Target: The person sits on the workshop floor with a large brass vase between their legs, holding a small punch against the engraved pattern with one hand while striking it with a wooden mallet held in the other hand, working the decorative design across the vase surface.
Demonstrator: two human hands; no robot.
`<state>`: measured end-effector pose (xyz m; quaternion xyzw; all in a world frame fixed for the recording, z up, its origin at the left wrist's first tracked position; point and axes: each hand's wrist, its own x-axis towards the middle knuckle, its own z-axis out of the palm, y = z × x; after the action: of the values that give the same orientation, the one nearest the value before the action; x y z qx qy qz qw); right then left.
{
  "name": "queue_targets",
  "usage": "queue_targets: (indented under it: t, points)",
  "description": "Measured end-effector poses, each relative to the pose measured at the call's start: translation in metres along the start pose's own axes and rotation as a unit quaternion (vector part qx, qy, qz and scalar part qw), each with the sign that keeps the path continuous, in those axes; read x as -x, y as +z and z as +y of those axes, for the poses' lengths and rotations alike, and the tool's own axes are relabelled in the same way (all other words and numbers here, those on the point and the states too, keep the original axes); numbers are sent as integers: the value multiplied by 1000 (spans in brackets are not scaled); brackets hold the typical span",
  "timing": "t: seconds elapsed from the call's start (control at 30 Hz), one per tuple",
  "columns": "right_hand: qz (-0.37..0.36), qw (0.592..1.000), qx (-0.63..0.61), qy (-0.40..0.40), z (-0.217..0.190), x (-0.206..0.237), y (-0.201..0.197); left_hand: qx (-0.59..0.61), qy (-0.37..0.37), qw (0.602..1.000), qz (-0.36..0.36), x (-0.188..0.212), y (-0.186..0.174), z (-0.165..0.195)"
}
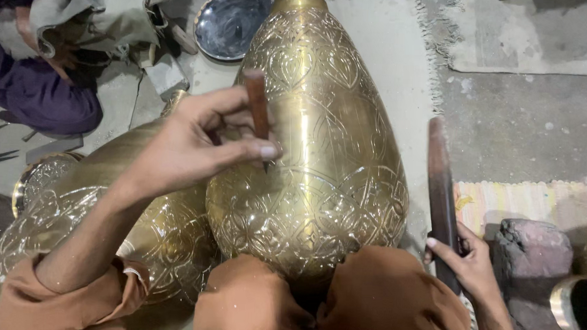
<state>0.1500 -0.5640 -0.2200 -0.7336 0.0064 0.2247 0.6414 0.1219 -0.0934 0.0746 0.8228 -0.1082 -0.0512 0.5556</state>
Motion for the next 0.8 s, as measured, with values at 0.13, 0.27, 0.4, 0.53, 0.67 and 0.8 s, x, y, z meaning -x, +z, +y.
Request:
queue_targets:
  t: [0.13,0.27,0.4,0.53,0.67,0.8]
  points:
    - [-5,999,-37,-4,-23,23,-15,35,-71,996,-33,0,15,6]
    - [69,988,-53,-129,-66,55,-14,-22,-50,997,-63,-1,20,13]
    - [34,984,-84,-155,-82,53,10,-9,-39,995,-91,-8,25,18]
    - [38,996,-62,-45,-79,52,9,-70,-5,989,-133,-24,39,15]
    - [41,976,-147,-153,-73,55,4,-104,-16,972,-210,-41,59,5]
    - [19,958,-209,-194,-71,48,15,-104,-12,965,-241,-50,73,-9]
